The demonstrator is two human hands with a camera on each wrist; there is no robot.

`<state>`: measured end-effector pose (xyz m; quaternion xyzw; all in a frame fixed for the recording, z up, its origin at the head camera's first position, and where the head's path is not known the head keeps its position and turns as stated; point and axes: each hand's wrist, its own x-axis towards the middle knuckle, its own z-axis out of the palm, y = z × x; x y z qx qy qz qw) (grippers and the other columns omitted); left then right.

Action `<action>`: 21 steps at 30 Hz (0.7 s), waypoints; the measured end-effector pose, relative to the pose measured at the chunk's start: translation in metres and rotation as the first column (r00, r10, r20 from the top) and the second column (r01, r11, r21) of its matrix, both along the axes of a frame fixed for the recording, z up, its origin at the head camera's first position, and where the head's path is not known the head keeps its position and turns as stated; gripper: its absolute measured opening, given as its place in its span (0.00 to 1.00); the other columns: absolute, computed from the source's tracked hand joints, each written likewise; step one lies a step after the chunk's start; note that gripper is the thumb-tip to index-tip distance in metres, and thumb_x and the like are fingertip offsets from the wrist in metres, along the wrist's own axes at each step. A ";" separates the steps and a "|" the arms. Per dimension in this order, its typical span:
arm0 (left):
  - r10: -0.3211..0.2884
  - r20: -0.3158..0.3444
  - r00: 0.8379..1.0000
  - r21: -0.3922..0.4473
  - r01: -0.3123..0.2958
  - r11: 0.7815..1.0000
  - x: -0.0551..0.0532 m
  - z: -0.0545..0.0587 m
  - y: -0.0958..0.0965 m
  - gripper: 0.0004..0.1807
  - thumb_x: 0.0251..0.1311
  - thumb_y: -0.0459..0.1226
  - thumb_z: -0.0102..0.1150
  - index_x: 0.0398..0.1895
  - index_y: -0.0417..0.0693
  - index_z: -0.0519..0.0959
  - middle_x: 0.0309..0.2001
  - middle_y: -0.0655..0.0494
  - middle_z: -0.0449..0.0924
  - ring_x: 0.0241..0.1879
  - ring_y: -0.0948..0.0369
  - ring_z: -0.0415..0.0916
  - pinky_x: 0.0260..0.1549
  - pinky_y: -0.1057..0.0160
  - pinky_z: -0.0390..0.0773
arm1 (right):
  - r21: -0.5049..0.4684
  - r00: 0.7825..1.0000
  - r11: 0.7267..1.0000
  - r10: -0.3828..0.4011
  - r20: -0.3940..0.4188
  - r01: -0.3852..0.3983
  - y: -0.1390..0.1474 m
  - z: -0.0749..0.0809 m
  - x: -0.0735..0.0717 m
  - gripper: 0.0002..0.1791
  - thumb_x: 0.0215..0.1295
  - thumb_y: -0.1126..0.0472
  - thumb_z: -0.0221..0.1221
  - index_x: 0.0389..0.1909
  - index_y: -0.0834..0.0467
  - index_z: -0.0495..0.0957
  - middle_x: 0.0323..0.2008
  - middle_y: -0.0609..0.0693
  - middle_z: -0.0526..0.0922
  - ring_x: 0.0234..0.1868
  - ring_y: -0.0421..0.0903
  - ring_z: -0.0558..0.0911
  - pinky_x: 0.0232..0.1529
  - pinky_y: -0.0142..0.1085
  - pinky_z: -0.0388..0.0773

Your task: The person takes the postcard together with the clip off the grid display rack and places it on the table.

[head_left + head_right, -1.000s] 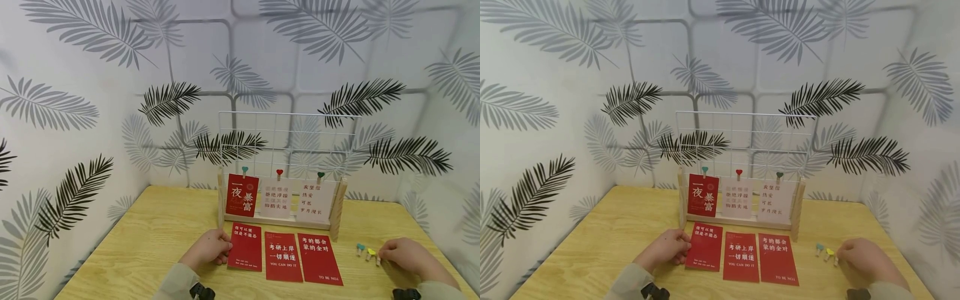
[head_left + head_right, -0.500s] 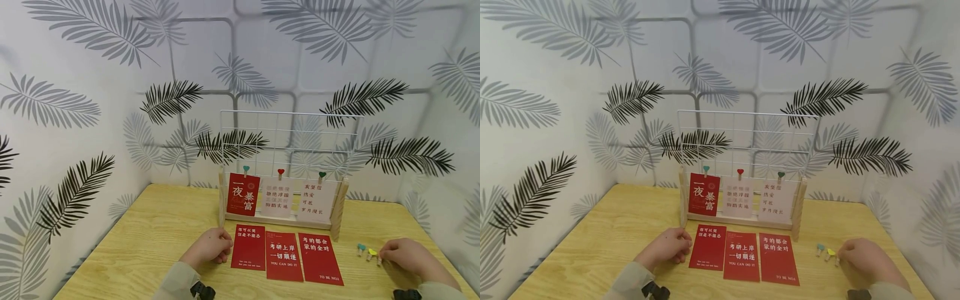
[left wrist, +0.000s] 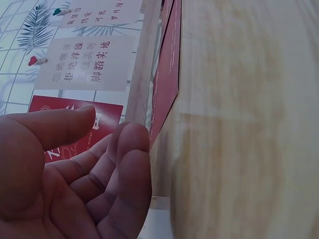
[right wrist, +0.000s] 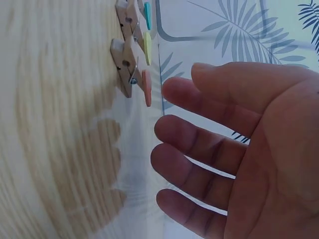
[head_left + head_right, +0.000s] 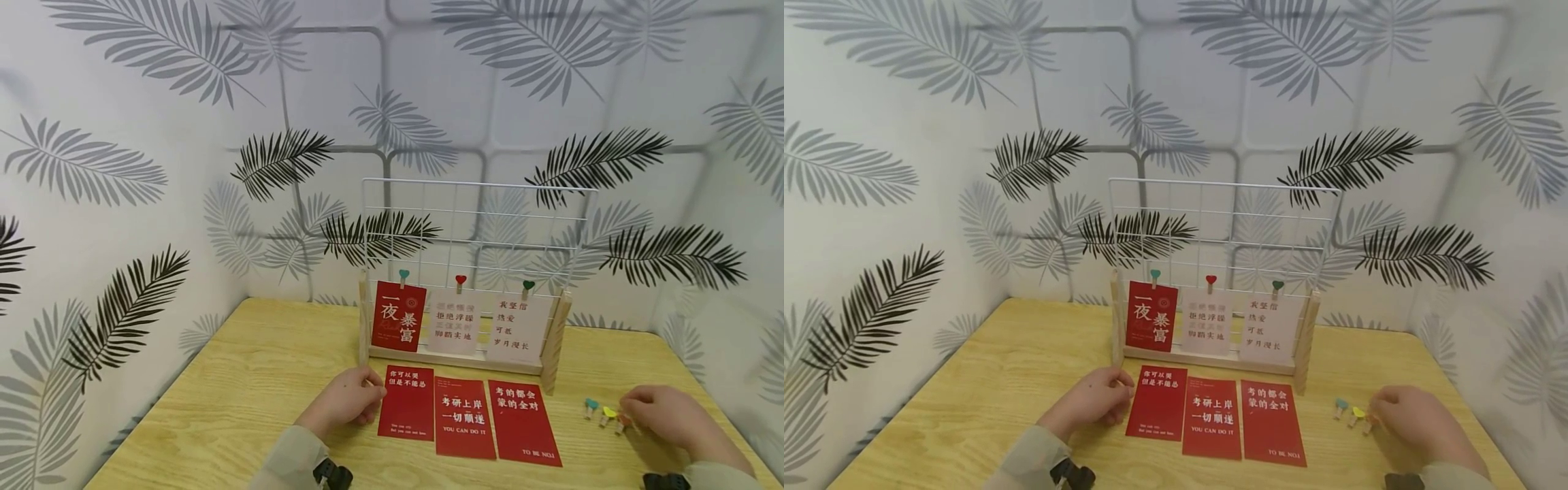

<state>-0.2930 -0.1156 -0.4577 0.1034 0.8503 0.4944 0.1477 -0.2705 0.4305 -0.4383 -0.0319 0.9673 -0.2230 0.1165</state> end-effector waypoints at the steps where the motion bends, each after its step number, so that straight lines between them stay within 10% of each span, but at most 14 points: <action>1: -0.001 -0.006 1.000 -0.001 0.001 1.000 0.000 0.000 0.000 0.09 0.70 0.39 0.59 0.44 0.43 0.77 0.27 0.48 0.80 0.24 0.56 0.79 0.25 0.58 0.81 | -0.004 1.000 1.000 -0.005 0.000 0.005 -0.001 0.001 0.000 0.23 0.76 0.47 0.53 0.51 0.63 0.83 0.47 0.58 0.85 0.49 0.61 0.82 0.46 0.57 0.77; 21: 0.052 -0.031 0.998 0.019 -0.052 0.998 0.000 0.007 0.008 0.13 0.69 0.41 0.62 0.50 0.44 0.77 0.32 0.50 0.79 0.31 0.54 0.81 0.31 0.56 0.80 | -0.044 0.980 0.998 -0.058 -0.190 0.050 -0.018 0.013 -0.002 0.30 0.79 0.43 0.49 0.58 0.66 0.79 0.53 0.66 0.82 0.51 0.66 0.80 0.42 0.58 0.78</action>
